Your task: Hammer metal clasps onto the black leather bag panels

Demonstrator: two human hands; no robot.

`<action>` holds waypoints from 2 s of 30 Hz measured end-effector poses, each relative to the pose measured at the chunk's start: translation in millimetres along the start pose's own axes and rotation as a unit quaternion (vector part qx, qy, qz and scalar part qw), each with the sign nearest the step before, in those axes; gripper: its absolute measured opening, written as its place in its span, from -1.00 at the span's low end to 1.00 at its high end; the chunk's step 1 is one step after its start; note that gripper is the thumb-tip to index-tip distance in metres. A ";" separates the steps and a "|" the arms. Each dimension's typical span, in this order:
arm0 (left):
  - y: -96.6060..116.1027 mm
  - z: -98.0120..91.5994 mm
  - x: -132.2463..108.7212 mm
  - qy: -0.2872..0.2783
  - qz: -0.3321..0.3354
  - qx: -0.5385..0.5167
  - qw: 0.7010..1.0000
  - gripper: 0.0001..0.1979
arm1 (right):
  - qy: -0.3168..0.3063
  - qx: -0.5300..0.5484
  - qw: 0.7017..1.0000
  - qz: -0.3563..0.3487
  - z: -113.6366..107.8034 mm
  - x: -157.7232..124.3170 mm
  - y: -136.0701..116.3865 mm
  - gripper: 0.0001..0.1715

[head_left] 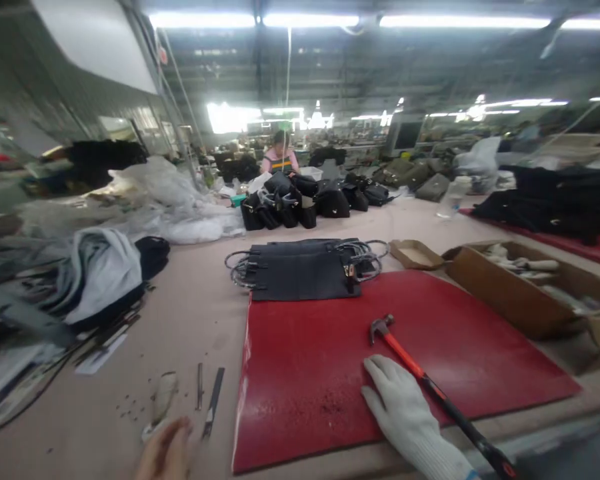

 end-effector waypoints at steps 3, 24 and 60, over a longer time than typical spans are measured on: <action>30.1 56.8 42.3 -0.086 0.064 -0.010 0.994 -0.63 | 0.041 -0.015 0.998 0.035 1.0 -5.7 19.9 -0.57; 312.4 407.1 81.5 -0.284 0.424 0.178 0.842 -0.77 | 0.111 -0.067 0.981 0.147 9.3 -11.6 32.4 -0.34; 117.1 115.5 -78.4 -0.291 0.554 -0.099 0.774 -0.59 | 0.049 -0.012 0.989 0.138 -11.3 2.9 23.1 -0.40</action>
Point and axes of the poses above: each hand's wrist, its own x-axis towards the middle knuckle, its own z-axis out of the palm, y = z × x, the point moved 3 cm from there along x, towards the middle knuckle, and after that the axes turned 13 degrees about z, right-handed, at the moved point
